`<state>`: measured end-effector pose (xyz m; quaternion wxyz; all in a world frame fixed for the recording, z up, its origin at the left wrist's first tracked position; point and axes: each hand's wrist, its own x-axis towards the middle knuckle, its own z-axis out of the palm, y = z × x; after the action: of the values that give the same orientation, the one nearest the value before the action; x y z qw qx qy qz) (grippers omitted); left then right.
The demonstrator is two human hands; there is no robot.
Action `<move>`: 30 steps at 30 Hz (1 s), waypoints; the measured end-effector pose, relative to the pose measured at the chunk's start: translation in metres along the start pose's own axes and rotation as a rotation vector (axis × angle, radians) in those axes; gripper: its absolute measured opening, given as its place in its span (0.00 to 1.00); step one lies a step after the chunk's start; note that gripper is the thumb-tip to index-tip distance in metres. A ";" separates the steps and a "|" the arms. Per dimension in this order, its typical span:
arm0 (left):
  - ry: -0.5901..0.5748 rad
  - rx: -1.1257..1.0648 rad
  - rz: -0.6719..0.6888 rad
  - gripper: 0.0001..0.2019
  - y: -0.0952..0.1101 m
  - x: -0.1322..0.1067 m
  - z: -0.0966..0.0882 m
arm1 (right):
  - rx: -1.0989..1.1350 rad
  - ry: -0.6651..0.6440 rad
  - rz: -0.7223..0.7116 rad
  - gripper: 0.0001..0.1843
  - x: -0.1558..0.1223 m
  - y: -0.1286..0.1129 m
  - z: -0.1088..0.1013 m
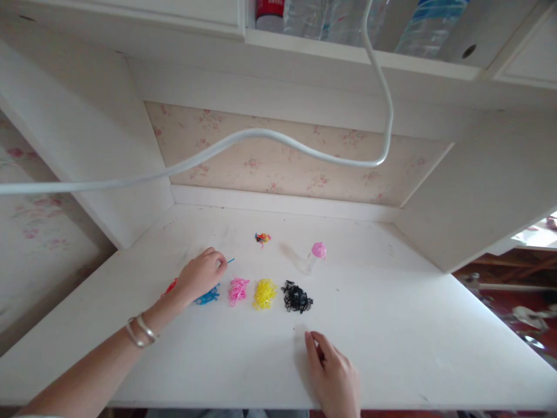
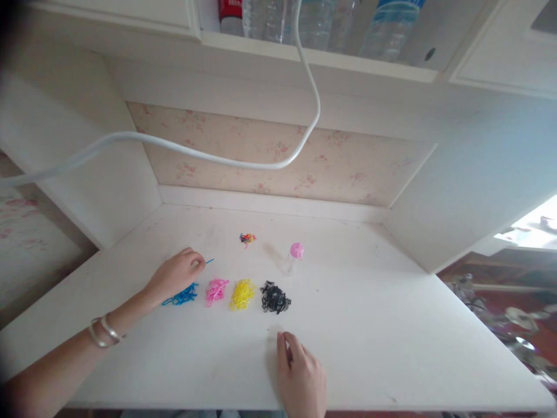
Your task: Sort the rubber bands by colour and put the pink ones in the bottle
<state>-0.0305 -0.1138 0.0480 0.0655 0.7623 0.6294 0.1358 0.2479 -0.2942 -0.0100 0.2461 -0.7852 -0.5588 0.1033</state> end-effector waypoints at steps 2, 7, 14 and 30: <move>0.050 -0.013 -0.043 0.11 -0.010 -0.029 -0.003 | -0.044 -0.021 -0.023 0.22 0.001 -0.001 -0.001; 0.084 -0.095 -0.120 0.11 -0.028 -0.075 0.010 | -0.093 -0.086 -0.019 0.20 0.001 0.001 -0.002; 0.173 -0.140 -0.143 0.10 -0.029 -0.085 0.018 | -0.107 -0.105 0.027 0.20 -0.001 0.000 0.000; 0.235 -0.756 -0.365 0.16 -0.035 -0.154 0.034 | 0.007 -0.106 -0.393 0.21 0.085 -0.132 -0.013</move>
<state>-0.0803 -0.2552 -0.0128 0.2907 0.5404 0.6630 0.4288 0.1740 -0.1851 0.0768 0.2348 -0.6535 -0.7131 0.0964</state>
